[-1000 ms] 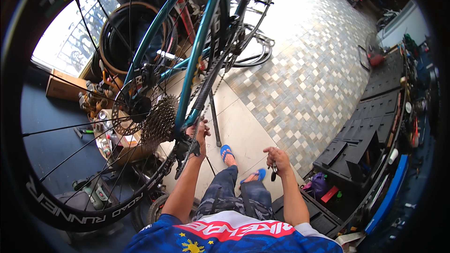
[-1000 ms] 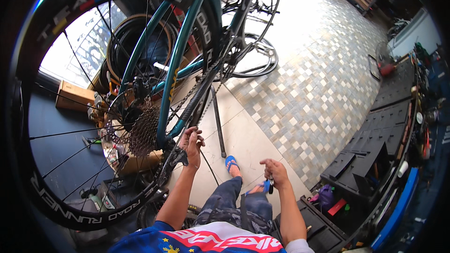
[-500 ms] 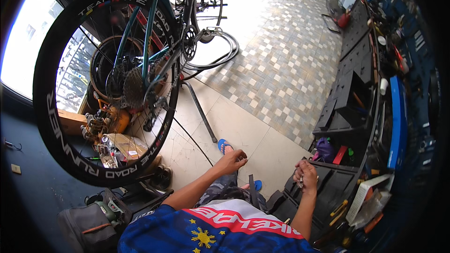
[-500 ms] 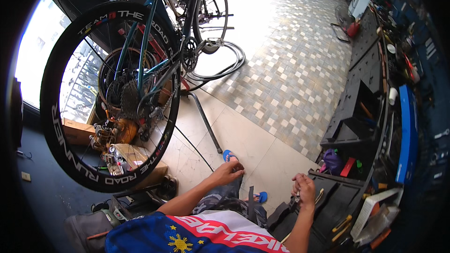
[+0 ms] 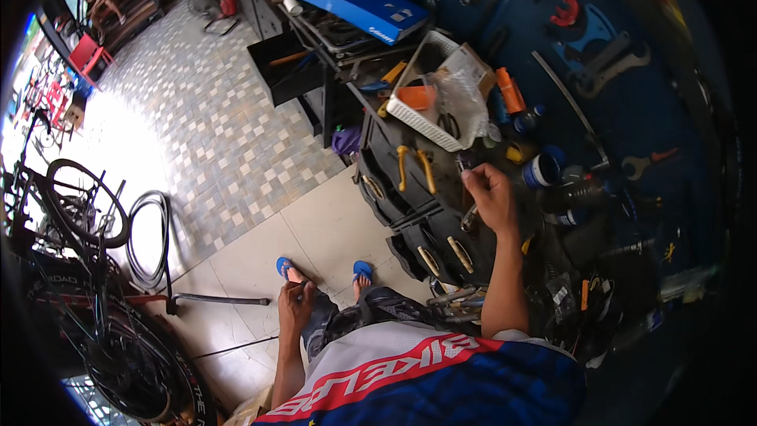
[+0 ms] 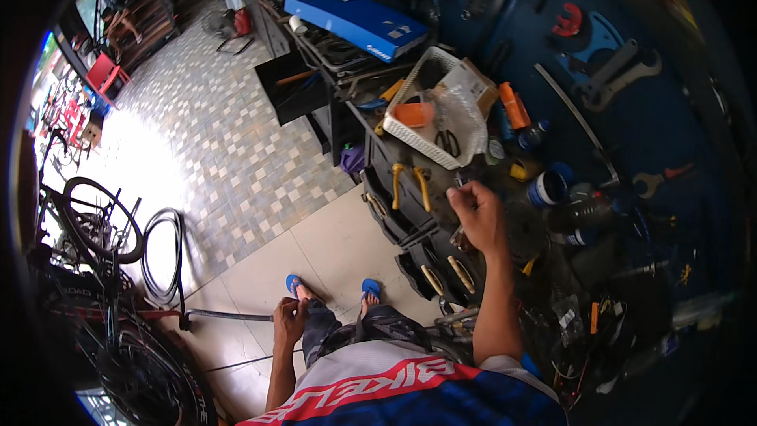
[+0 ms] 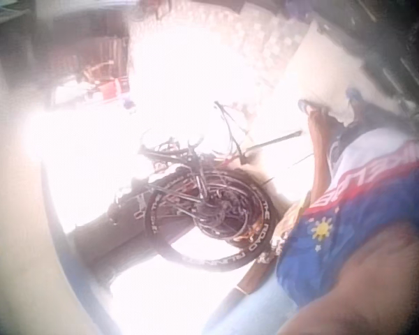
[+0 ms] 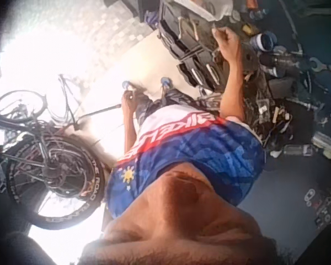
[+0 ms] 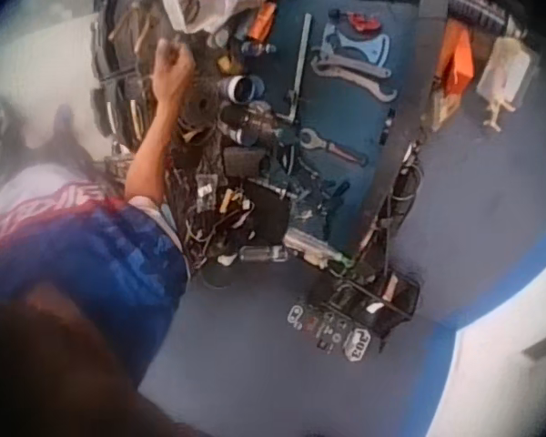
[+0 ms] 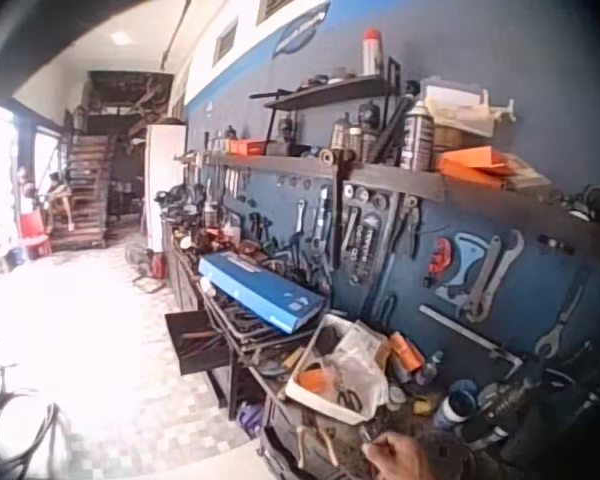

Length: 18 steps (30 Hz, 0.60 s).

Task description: The person uses a chain tool to remove a link from a bicycle chain, then reattaches the chain using the same tool. The bicycle is mounted on a repair stand in a workshop.

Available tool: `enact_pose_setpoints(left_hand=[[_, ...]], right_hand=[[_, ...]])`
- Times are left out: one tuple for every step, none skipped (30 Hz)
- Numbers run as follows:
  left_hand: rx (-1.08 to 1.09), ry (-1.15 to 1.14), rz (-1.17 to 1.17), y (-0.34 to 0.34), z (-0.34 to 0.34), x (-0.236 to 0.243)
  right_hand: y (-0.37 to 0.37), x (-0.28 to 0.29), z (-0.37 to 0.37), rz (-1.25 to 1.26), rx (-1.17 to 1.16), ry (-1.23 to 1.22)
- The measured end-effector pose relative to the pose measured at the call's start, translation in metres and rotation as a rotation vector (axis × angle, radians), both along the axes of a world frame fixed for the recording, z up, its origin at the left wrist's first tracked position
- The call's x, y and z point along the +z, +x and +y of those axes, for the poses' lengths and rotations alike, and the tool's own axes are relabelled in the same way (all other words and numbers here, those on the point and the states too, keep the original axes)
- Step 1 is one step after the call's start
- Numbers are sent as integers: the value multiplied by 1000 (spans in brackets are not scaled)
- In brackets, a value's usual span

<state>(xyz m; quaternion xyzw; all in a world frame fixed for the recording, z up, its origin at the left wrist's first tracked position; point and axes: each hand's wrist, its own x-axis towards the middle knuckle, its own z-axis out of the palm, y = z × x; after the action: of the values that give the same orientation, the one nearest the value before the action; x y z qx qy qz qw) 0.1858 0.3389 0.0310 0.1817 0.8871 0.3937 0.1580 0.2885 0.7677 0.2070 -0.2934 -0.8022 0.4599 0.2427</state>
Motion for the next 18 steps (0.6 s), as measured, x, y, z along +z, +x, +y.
enact_pose_setpoints(left_hand=[[-11, 4, -19, -5, 5, 3], [-18, 4, -39, -11, 10, 7], [-75, -16, 16, -17, 14, 13], [-62, -20, -46, -24, 19, 18], [-44, -23, -108, -29, 21, 25], [-70, -34, -65, -33, 25, 32], [-95, -44, -21, -37, 28, 38], [-114, -71, 22, -40, 30, 44], [-72, -39, 1, -41, 31, 48], [-22, -20, -19, -40, 32, 50], [8, 36, -21, -39, 32, 50], [-34, -9, -14, -42, 27, 50], [-39, -61, -21, -41, 23, 48], [-47, -73, -4, -41, 18, 44], [-53, -90, 2, -36, 9, 41], [-55, -170, 56, -38, 4, 36], [-27, -157, 38, -36, -3, 33], [-17, -155, 46, -37, -10, 29]], right_hand=[[10, 2, 12, -100, -105, 125], [20, 1, 25, -178, -191, 242], [25, -3, 37, -235, -232, 289], [26, -9, 48, -267, -254, 332], [27, -17, 58, -326, -284, 357], [24, -25, 68, -379, -286, 361], [20, -33, 76, -389, -261, 371], [17, -40, 83, -432, -248, 362], [11, -46, 88, -490, -243, 346], [4, -49, 94, -621, -209, 256], [-2, -53, 96, -653, -205, 428], [-9, -54, 95, -650, -208, 620], [-18, -54, 92, -700, -207, 768], [-30, -50, 95, -692, -204, 694], [-39, -47, 90, -580, -179, 700], [-52, -43, 86, -461, -161, 703], [-66, -38, 82, -337, -142, 705], [-82, -34, 77, -252, -87, 703]])
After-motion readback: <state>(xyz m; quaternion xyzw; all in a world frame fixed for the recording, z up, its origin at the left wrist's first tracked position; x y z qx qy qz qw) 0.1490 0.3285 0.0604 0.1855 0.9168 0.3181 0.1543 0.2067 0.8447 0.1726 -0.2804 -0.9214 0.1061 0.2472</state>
